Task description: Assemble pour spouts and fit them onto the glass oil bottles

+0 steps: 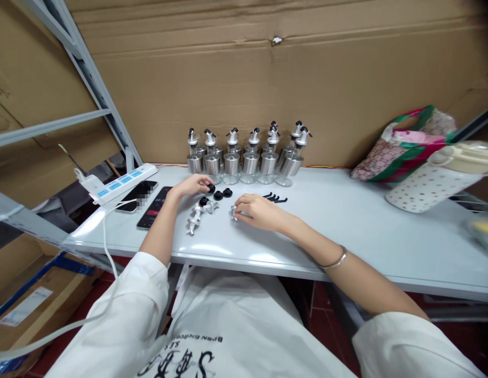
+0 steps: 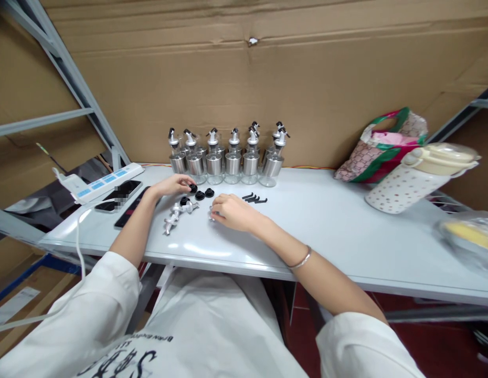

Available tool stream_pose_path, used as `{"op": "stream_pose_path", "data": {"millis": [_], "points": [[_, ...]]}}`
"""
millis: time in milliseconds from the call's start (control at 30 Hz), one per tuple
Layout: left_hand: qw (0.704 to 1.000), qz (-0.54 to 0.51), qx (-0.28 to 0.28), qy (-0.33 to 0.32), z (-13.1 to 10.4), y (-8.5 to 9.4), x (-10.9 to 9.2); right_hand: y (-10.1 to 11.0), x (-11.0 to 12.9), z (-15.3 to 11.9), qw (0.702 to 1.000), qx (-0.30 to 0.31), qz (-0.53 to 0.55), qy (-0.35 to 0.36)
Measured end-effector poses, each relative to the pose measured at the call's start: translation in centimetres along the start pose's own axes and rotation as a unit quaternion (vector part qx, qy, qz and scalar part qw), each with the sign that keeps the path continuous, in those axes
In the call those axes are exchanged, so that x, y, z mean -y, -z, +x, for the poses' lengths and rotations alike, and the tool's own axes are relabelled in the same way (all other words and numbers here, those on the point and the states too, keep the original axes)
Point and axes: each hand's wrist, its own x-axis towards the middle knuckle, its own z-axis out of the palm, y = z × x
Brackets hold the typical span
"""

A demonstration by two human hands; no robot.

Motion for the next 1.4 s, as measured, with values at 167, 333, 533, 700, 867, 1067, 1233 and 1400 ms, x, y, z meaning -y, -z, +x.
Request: {"op": "stream_pose_path", "data": {"millis": [167,333,533,700,867,1067,1233,1400], "points": [[0.996,0.02,-0.081,-0.012,0.9,-1.8,-0.6,0.1,0.1,0.0,1.0,0.005,-0.008,-0.005],[0.998,0.009,-0.061,0.009,0.1,-1.0,-0.6,0.0,0.0,0.0,1.0,0.007,-0.003,-0.009],[0.989,0.025,0.148,0.019,-1.6,1.5,-1.0,0.1,0.0,0.1,1.0,0.012,-0.002,-0.011],[0.997,-0.005,0.072,-0.003,-1.1,1.1,-1.1,0.2,0.2,0.1,1.0,0.013,-0.001,-0.012],[0.999,0.013,-0.029,0.003,-0.8,0.6,-1.5,0.2,0.2,0.0,1.0,0.015,-0.003,-0.018],[0.99,0.064,0.105,0.069,-3.4,2.2,-2.1,-0.2,-0.1,-0.1,1.0,0.008,0.005,-0.011],[0.969,-0.02,0.227,0.097,-4.7,2.7,-2.1,-0.2,-0.2,-0.1,1.0,0.007,0.008,-0.011],[0.963,-0.021,0.258,0.072,-4.5,2.1,-2.6,-0.1,-0.1,-0.1,1.0,0.012,0.014,-0.015]]}}
